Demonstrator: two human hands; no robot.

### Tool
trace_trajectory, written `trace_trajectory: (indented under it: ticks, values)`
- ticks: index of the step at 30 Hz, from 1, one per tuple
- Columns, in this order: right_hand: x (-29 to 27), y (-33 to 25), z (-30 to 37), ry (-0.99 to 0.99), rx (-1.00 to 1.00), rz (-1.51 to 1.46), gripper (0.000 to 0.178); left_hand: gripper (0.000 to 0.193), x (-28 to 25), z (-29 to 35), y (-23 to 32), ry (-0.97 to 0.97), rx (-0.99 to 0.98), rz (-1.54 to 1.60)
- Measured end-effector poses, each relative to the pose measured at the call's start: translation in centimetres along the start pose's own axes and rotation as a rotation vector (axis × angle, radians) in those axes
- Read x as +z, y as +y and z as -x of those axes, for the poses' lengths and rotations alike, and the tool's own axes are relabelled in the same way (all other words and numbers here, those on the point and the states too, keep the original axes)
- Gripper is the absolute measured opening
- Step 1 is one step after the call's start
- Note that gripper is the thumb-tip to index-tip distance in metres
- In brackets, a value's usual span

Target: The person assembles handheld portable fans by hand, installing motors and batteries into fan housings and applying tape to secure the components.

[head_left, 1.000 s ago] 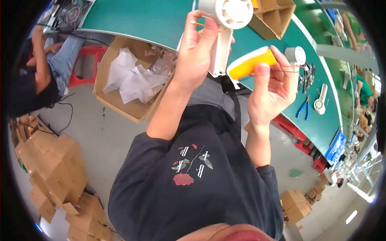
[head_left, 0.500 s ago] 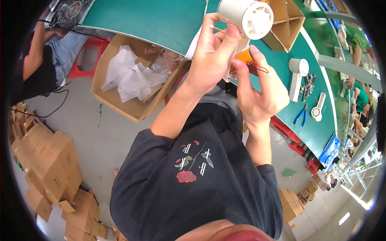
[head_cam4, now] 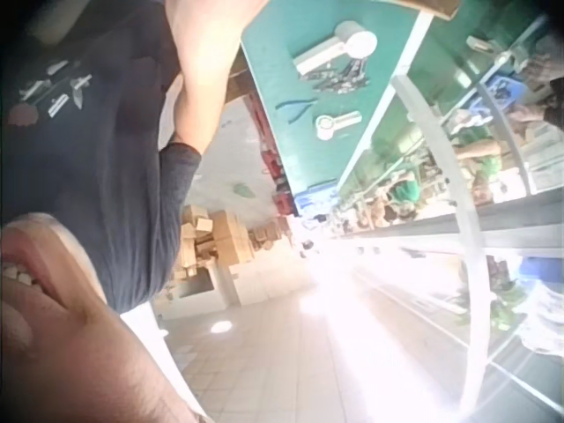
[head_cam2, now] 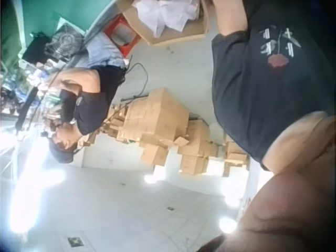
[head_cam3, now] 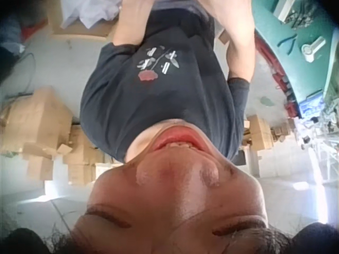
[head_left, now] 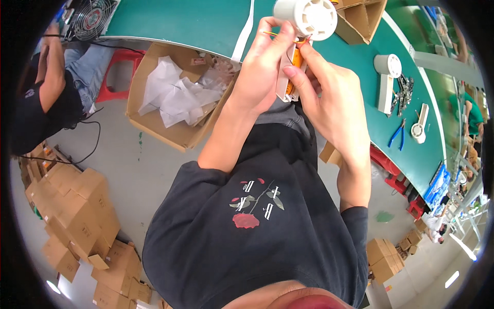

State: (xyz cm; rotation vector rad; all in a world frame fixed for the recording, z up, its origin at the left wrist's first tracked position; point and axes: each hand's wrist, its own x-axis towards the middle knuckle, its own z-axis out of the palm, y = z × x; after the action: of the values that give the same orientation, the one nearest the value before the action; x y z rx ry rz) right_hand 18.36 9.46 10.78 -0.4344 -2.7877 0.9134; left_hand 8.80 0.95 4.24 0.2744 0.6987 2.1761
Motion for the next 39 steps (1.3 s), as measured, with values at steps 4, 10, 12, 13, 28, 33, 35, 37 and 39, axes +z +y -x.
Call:
trace_trajectory:
  ticks: [4, 10, 12, 13, 28, 33, 35, 37, 39]
  values:
    - [1.0, 0.0, 0.9, 0.204, -0.018, -0.398, 0.037, 0.025, -1.1, -0.4, 0.6, 0.030, -0.004, 0.139]
    - [1.2, -0.6, 0.9, 0.131, 0.118, -0.603, 0.068, 0.049, -0.6, 0.6, 1.6, -0.110, 0.175, 0.110]
    - [1.3, -0.4, 1.0, 0.112, 0.117, -0.754, 0.070, 0.058, -0.5, 1.0, 1.6, -0.132, 0.196, 0.016]
    - [1.3, -0.2, 1.1, 0.091, 0.109, -0.729, 0.075, 0.058, -0.3, 1.2, 1.5, -0.093, 0.194, -0.083]
    - [0.5, 4.6, 3.9, 0.493, 0.156, -0.842, 0.046, 0.049, 2.4, -2.5, -2.8, -0.093, 0.095, -0.265]
    - [-0.3, 5.0, 4.8, 0.497, -0.097, -0.355, 0.035, 0.039, 2.6, -2.4, -3.6, -0.051, 0.109, -0.357]
    - [-0.4, 5.1, 4.8, 0.474, -0.074, -0.331, 0.029, 0.039, 3.2, -2.1, -4.1, -0.061, 0.086, -0.360]
    - [0.0, 6.1, 4.6, 0.482, -0.069, -0.367, 0.025, 0.039, 3.3, -2.1, -4.4, -0.057, 0.086, -0.360]
    - [0.0, 6.5, 4.5, 0.488, -0.063, -0.402, 0.022, 0.039, 3.0, -2.2, -4.6, -0.076, 0.084, -0.361]
